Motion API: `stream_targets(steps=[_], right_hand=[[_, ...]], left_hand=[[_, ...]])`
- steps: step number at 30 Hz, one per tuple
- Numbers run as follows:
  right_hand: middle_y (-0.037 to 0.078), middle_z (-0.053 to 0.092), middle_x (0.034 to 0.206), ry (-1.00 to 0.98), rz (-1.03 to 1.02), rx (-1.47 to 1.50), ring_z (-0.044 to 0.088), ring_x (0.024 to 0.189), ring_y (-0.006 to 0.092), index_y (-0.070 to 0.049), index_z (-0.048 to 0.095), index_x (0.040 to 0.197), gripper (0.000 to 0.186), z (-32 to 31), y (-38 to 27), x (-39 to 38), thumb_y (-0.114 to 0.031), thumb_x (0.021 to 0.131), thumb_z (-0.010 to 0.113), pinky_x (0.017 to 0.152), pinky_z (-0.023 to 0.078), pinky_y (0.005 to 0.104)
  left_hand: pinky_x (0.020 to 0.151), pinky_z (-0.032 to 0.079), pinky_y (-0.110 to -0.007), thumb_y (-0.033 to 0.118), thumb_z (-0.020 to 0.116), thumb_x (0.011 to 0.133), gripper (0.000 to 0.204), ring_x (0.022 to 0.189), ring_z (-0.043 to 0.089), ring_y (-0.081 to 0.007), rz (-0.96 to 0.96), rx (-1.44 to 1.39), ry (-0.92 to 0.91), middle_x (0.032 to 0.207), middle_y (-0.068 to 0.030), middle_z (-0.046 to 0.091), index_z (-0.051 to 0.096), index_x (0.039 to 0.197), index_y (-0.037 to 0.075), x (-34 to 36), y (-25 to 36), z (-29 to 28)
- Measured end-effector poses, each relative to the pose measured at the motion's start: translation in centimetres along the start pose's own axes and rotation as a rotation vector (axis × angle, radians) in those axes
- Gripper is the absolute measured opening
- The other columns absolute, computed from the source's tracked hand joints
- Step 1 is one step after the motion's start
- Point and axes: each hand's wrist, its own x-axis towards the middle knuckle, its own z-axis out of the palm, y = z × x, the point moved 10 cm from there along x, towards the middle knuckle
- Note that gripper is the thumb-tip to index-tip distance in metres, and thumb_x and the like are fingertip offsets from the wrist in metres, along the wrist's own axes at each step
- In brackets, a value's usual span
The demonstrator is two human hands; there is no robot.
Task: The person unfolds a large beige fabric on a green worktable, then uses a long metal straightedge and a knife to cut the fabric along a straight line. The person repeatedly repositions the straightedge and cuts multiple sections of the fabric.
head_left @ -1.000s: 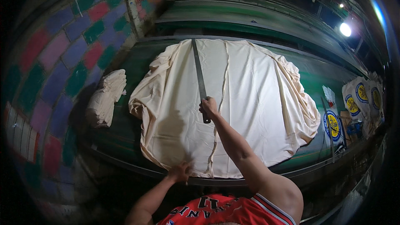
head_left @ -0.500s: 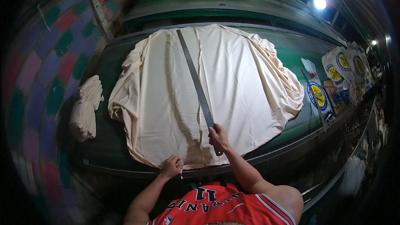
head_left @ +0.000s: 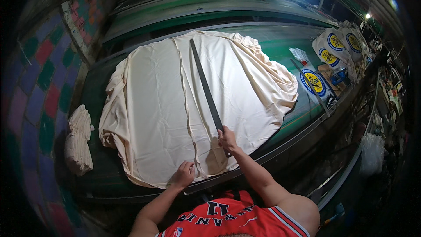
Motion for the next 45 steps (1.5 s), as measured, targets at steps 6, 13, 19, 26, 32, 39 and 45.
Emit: stream_targets(steps=[6, 13, 19, 26, 32, 39, 45], right_hand=[[0.026, 0.066, 0.075, -0.104, -0.276, -0.663, 0.067, 0.068, 0.0426, 0.003, 0.019, 0.150, 0.070, 0.0, -0.7, 3.8, -0.018, 0.090, 0.051, 0.062, 0.052, 0.0542], [0.027, 0.066, 0.080, -0.100, -0.251, -0.655, 0.067, 0.073, 0.0432, 0.000, 0.016, 0.154, 0.078, -4.8, 3.3, 5.9, -0.014, 0.087, 0.053, 0.064, 0.053, 0.0531], [0.029, 0.066, 0.082, -0.098, -0.154, -0.604, 0.067, 0.076, 0.0441, -0.004, 0.019, 0.154, 0.074, -10.1, 7.1, 6.1, -0.016, 0.089, 0.052, 0.068, 0.053, 0.0538], [0.028, 0.067, 0.078, 0.055, -0.021, -0.601, 0.067, 0.071, 0.0449, -0.009, 0.031, 0.151, 0.066, -18.0, 11.2, 6.1, -0.020, 0.090, 0.051, 0.067, 0.053, 0.0553], [0.028, 0.066, 0.077, 0.145, 0.024, -0.657, 0.066, 0.070, 0.0448, -0.008, 0.035, 0.150, 0.059, -24.2, 12.8, 5.2, -0.024, 0.094, 0.049, 0.066, 0.051, 0.0550], [0.036, 0.063, 0.103, 0.044, -0.106, -0.288, 0.065, 0.098, 0.0431, 0.001, 0.035, 0.148, 0.062, -26.4, 6.5, 4.2, -0.024, 0.095, 0.054, 0.087, 0.049, 0.0450], [0.021, 0.059, 0.129, -0.030, -0.157, 0.150, 0.057, 0.116, 0.0206, 0.015, 0.034, 0.142, 0.055, -26.3, 2.8, 5.4, -0.010, 0.097, 0.051, 0.099, 0.042, 0.0285]], left_hand=[[0.076, 0.050, -0.044, 0.002, 0.057, 0.083, 0.014, 0.085, 0.060, -0.0384, 0.193, -0.004, 0.023, 0.090, -0.0195, 0.060, 0.061, 0.097, -0.001, 8.2, 4.7, 6.0], [0.075, 0.051, -0.048, 0.007, 0.056, 0.080, 0.009, 0.083, 0.060, -0.0387, 0.193, 0.116, -0.316, 0.086, -0.0200, 0.057, 0.058, 0.086, 0.001, 9.9, 10.2, 20.0], [0.071, 0.052, -0.045, 0.013, 0.061, 0.084, 0.009, 0.080, 0.062, -0.0364, 0.133, 0.090, -0.230, 0.083, -0.0150, 0.059, 0.062, 0.084, 0.005, 10.1, 11.6, 21.5], [0.071, 0.053, -0.045, 0.023, 0.064, 0.086, 0.018, 0.080, 0.063, -0.0357, 0.122, 0.161, -0.293, 0.083, -0.0147, 0.061, 0.064, 0.084, 0.005, 9.6, 12.7, 22.5], [0.076, 0.052, -0.047, 0.037, 0.067, 0.086, 0.033, 0.087, 0.064, -0.0364, 0.024, 0.300, -0.454, 0.092, -0.0157, 0.063, 0.064, 0.089, 0.005, 10.4, 13.9, 24.8], [0.087, 0.050, -0.048, 0.026, 0.065, 0.084, 0.036, 0.101, 0.062, -0.0390, 0.123, 0.226, -0.232, 0.106, -0.0186, 0.063, 0.062, 0.112, 0.004, 17.2, 19.0, 32.5], [0.089, 0.048, -0.046, 0.010, 0.059, 0.081, 0.034, 0.099, 0.059, -0.0377, 0.315, -0.198, -0.424, 0.098, -0.0173, 0.060, 0.056, 0.113, 0.002, 19.2, 18.6, 40.0]])
